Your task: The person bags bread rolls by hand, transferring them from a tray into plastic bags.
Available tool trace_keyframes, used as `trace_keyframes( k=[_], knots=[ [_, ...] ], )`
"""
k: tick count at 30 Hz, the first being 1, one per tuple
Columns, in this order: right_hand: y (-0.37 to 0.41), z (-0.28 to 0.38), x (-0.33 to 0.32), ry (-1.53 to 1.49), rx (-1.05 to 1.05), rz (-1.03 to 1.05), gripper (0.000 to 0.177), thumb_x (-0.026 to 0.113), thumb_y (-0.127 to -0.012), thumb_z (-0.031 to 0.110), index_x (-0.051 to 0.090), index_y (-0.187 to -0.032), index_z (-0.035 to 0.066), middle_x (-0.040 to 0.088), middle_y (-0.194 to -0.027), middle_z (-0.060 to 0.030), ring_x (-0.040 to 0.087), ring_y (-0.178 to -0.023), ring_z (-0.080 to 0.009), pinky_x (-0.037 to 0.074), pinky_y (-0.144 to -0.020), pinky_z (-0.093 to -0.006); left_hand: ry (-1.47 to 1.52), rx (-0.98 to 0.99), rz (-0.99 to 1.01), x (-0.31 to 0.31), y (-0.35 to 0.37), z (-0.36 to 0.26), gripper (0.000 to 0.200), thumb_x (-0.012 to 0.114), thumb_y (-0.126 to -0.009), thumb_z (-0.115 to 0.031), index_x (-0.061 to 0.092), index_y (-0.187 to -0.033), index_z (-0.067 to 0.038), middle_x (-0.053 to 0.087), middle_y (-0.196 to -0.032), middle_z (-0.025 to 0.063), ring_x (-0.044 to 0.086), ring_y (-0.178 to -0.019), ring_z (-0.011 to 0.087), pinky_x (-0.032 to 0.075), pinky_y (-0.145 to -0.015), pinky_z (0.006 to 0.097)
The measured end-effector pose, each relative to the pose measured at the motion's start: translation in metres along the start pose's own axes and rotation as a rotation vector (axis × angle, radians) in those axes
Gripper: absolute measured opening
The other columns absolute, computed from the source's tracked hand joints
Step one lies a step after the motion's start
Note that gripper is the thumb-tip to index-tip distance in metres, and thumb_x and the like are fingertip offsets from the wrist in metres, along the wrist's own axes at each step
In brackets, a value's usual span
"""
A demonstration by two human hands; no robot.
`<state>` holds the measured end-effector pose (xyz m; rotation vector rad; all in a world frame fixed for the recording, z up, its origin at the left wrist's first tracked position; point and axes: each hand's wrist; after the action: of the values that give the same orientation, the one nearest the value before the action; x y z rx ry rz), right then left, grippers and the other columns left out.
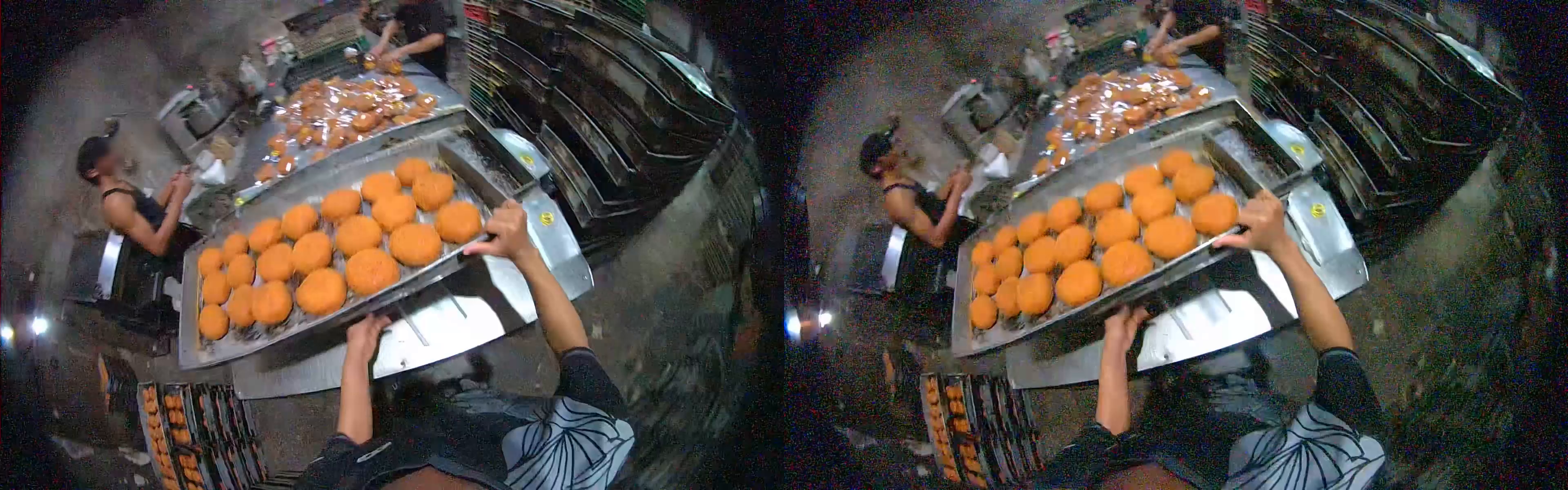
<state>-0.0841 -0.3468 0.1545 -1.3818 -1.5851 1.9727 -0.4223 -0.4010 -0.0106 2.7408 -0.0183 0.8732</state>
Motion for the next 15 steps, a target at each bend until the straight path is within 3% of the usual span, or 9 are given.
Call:
trace_keyframes(
  k=[1,4,7,8,9,11,13,14,15],
  knots=[
    [0.001,-0.007,0.009,0.037,0.046,0.065,0.051,0.066,-0.05,0.056,0.044,-0.042,0.011,0.045,-0.047,-0.0038,0.044,-0.046,-0.0204,0.035,-0.054,-0.0328,-0.333,-0.086,0.238,0.027,0.022,-0.018,0.03,0.056,-0.079,-0.011,0.052,-0.104,0.005,0.056,-0.097,0.0107,0.058,-0.081,0.0177,0.048,-0.073,0.0283],
    [0.022,-0.067,0.053,0.069,0.219,0.129,0.048,0.062,-0.056,0.056,0.054,-0.057,0.008,0.052,-0.062,-0.006,0.048,-0.066,-0.0237,0.034,-0.065,-0.0356,-0.679,-0.11,0.326,0.007,-0.005,0.036,0.036,0.065,-0.071,-0.011,0.056,-0.103,0.003,0.061,-0.089,0.0083,0.057,-0.079,0.0111,0.047,-0.071,0.0254],
    [0.023,-0.055,0.064,0.125,0.251,0.131,0.045,0.059,-0.064,0.052,0.059,-0.069,0.007,0.054,-0.072,-0.0074,0.047,-0.078,-0.0253,0.032,-0.074,-0.0372,-1.155,0.314,0.755,-0.058,-0.04,0.118,0.022,0.067,-0.066,-0.018,0.061,-0.081,-0.003,0.059,-0.078,0.0114,0.057,-0.071,0.0197,0.046,-0.064,0.0308],
    [0.031,-0.051,0.065,0.094,0.396,0.351,0.045,0.058,-0.065,0.051,0.059,-0.07,0.007,0.055,-0.074,-0.0081,0.046,-0.08,-0.0258,0.031,-0.076,-0.038,-1.269,0.433,0.83,-0.056,-0.03,0.126,0.02,0.067,-0.066,-0.02,0.06,-0.073,-0.003,0.058,-0.074,0.0124,0.056,-0.068,0.0233,0.045,-0.061,0.0328],
    [0.03,-0.083,0.09,0.051,0.528,0.561,0.044,0.058,-0.066,0.05,0.059,-0.072,0.007,0.055,-0.077,-0.0088,0.046,-0.083,-0.0262,0.03,-0.079,-0.0387,-1.436,0.41,0.705,0.004,-0.043,0.091,0.02,0.066,-0.065,-0.022,0.059,-0.067,-0.003,0.055,-0.068,0.0133,0.053,-0.066,0.0269,0.043,-0.059,0.0349],
    [0.044,-0.065,0.096,0.065,0.496,0.405,0.043,0.056,-0.069,0.05,0.061,-0.076,0.007,0.055,-0.08,-0.0091,0.045,-0.086,-0.0258,0.029,-0.084,-0.0388,-1.222,0.844,0.712,0.018,-0.036,0.098,0.021,0.065,-0.066,-0.022,0.057,-0.062,-0.003,0.052,-0.063,0.0132,0.05,-0.065,0.0291,0.04,-0.058,0.0387],
    [0.042,-0.068,0.096,0.044,0.51,0.445,0.042,0.057,-0.071,0.045,0.058,-0.086,0.006,0.054,-0.09,-0.0125,0.045,-0.092,-0.028,0.029,-0.086,-0.0399,-1.411,0.759,0.566,0.005,-0.061,0.147,0.018,0.062,-0.067,-0.018,0.054,-0.058,-0.004,0.052,-0.064,0.013,0.05,-0.068,0.0295,0.04,-0.058,0.0388],
    [0.044,-0.058,0.096,0.041,0.525,0.455,0.042,0.057,-0.071,0.045,0.058,-0.086,0.006,0.054,-0.09,-0.0125,0.045,-0.092,-0.028,0.029,-0.086,-0.0399,-1.18,0.615,0.55,-0.02,-0.079,0.185,0.016,0.06,-0.066,-0.017,0.055,-0.059,-0.004,0.052,-0.064,0.0127,0.05,-0.068,0.0297,0.04,-0.057,0.0389],
    [0.04,-0.047,0.095,0.153,0.496,0.272,0.041,0.058,-0.071,0.04,0.056,-0.093,0.006,0.051,-0.097,-0.0152,0.043,-0.095,-0.0303,0.029,-0.087,-0.0414,-1.302,0.688,0.589,-0.022,-0.084,0.181,0.011,0.058,-0.066,-0.013,0.056,-0.061,-0.004,0.052,-0.063,0.0124,0.05,-0.066,0.03,0.039,-0.056,0.0387]
  ],
)
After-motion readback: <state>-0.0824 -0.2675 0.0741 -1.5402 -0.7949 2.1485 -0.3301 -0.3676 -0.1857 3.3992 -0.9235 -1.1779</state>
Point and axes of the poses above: each hand's wrist, its own y-axis away from the middle knuckle, its own x-axis out of the palm, z = x × y
